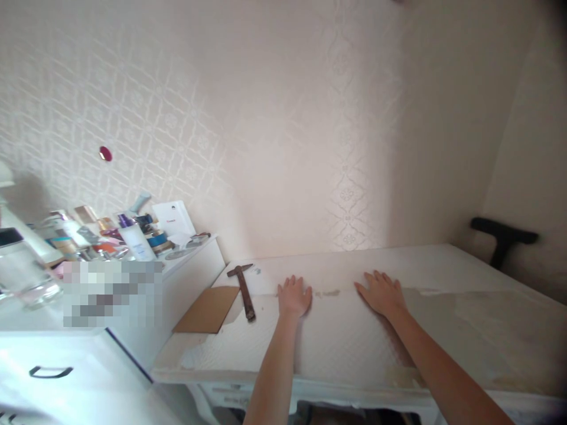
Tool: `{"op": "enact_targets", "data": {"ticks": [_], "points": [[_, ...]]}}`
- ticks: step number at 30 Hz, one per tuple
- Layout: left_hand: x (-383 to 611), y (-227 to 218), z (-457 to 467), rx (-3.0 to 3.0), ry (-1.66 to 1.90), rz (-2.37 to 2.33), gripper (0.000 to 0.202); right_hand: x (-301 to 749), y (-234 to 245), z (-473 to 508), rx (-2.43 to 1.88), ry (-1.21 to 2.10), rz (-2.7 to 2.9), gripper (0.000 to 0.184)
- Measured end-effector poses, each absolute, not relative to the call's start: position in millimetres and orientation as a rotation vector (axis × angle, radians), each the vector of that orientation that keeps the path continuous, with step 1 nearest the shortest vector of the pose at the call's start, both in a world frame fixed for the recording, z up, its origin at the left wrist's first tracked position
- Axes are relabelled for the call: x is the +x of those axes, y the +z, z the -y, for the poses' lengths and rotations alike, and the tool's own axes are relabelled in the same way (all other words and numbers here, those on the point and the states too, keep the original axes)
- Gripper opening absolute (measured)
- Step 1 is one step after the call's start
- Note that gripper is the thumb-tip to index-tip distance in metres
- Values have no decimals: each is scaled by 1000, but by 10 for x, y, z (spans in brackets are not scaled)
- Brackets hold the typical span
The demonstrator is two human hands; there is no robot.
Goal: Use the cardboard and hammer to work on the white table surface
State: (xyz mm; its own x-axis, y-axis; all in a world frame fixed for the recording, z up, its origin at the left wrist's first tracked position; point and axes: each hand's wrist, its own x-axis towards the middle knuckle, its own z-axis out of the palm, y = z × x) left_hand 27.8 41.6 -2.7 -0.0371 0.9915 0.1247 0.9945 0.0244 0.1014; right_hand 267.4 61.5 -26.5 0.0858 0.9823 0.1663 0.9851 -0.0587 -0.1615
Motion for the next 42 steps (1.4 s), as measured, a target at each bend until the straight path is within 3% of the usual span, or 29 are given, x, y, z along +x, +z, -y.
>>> {"op": "enact_targets", "data": {"ticks": [42], "points": [[271, -55, -436, -2144, -280, 2216, 52, 2661, -207, -596, -2140, 6, 1973, 62]]}}
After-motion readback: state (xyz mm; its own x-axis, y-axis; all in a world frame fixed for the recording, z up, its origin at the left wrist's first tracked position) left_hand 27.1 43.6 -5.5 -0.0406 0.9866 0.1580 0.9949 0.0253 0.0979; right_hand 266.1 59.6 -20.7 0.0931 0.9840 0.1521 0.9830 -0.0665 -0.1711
